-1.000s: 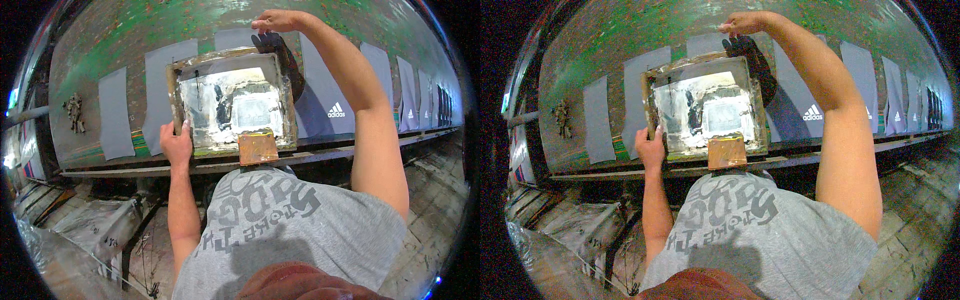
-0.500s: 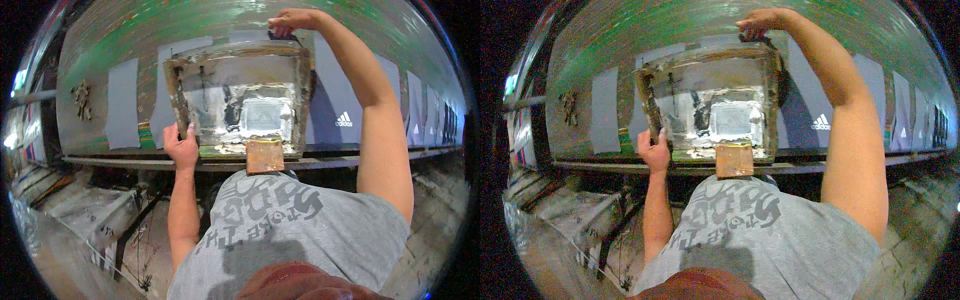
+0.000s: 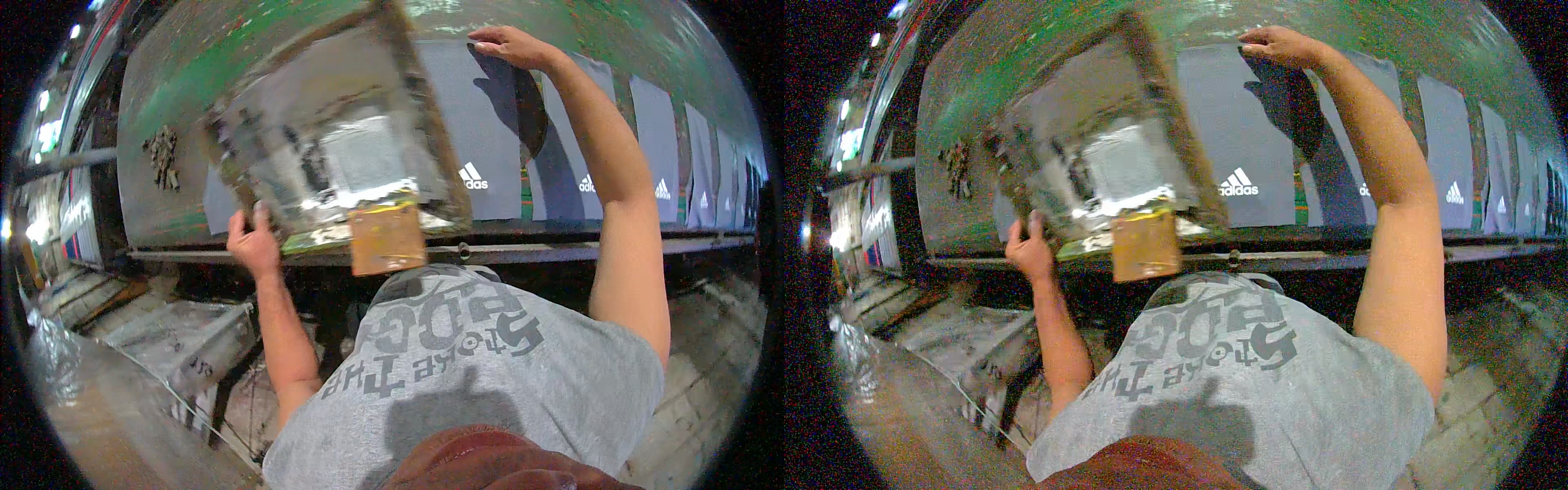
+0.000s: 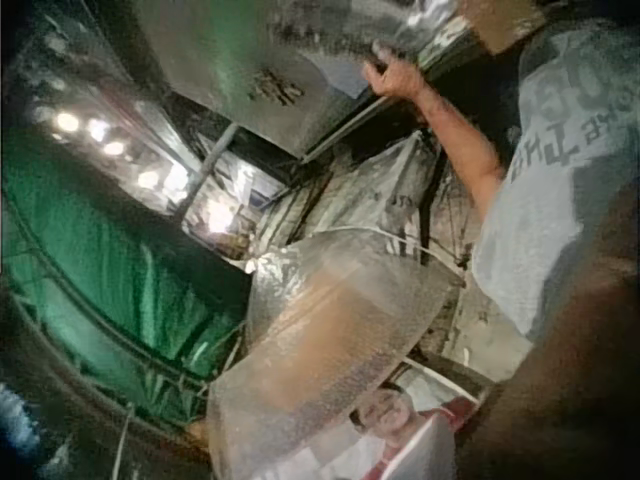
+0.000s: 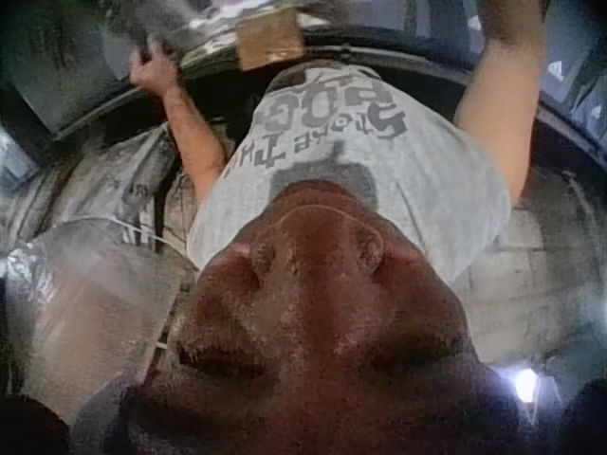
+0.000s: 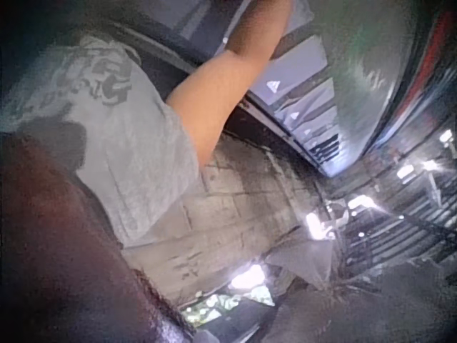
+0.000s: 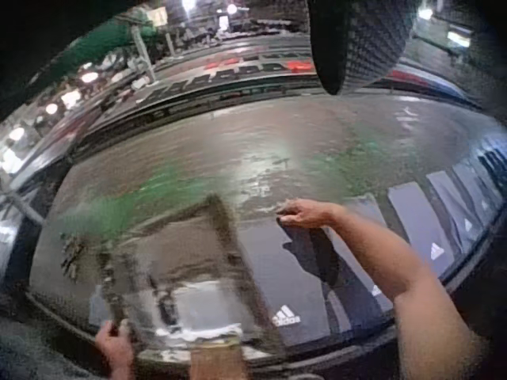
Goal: The person aligns gray fabric pieces on a green workbench, then uses a squeegee to pull white ink across a screen-printing frame, imprinting the Adidas logo onto each piece. The person repeats this process for multiple fabric pieces in sequence.
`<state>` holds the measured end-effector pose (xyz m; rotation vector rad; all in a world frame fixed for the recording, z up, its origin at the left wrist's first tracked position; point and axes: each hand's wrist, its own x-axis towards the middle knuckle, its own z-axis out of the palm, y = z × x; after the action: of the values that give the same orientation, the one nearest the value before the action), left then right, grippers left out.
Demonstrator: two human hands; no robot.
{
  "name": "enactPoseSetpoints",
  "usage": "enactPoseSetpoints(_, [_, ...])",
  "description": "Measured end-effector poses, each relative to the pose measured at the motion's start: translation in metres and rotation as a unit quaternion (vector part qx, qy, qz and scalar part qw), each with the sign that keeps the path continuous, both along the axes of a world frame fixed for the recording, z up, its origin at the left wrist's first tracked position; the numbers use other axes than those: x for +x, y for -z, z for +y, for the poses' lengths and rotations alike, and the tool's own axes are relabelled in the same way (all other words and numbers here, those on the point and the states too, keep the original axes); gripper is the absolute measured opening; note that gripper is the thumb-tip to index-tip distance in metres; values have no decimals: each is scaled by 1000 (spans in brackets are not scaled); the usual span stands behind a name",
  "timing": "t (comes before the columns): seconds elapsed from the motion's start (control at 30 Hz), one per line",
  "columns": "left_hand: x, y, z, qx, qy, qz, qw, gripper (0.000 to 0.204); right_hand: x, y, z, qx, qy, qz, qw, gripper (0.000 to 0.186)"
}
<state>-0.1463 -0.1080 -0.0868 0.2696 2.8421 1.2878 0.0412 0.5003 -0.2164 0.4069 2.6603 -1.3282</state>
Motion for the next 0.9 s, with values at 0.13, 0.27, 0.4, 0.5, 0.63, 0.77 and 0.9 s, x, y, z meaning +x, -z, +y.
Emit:
enactPoseSetpoints(0.13, [-23, -31, -22, -33, -6, 30, 999, 31, 50, -12, 7, -10, 156, 42, 987, 42])
enactPoseSetpoints(0.27, [-67, -40, -45, -96, -24, 73, 992, 31, 89, -43, 9, 81, 297, 113, 945, 39])
enactPoseSetpoints(0.4, [-105, -15, -70, -71, -5, 66, 995, 35, 124, -84, -25, -1, 411, 206, 888, 29])
enactPoseSetpoints(0.5, [-123, 2, -79, -140, 22, 98, 985, 37, 162, -118, -83, 65, 424, 180, 885, 28])
enactPoseSetpoints(0.63, [-128, 19, -80, -24, 42, 31, 998, 38, 198, -136, -189, 129, 430, 191, 873, 28])
enactPoseSetpoints(0.77, [-134, 18, -79, -129, 79, 68, 986, 36, 194, -136, -309, 139, 462, 132, 866, 25])
enactPoseSetpoints(0.9, [-136, 11, -70, -63, 105, 48, 991, 34, 153, -146, -398, 43, 307, 231, 922, 43])
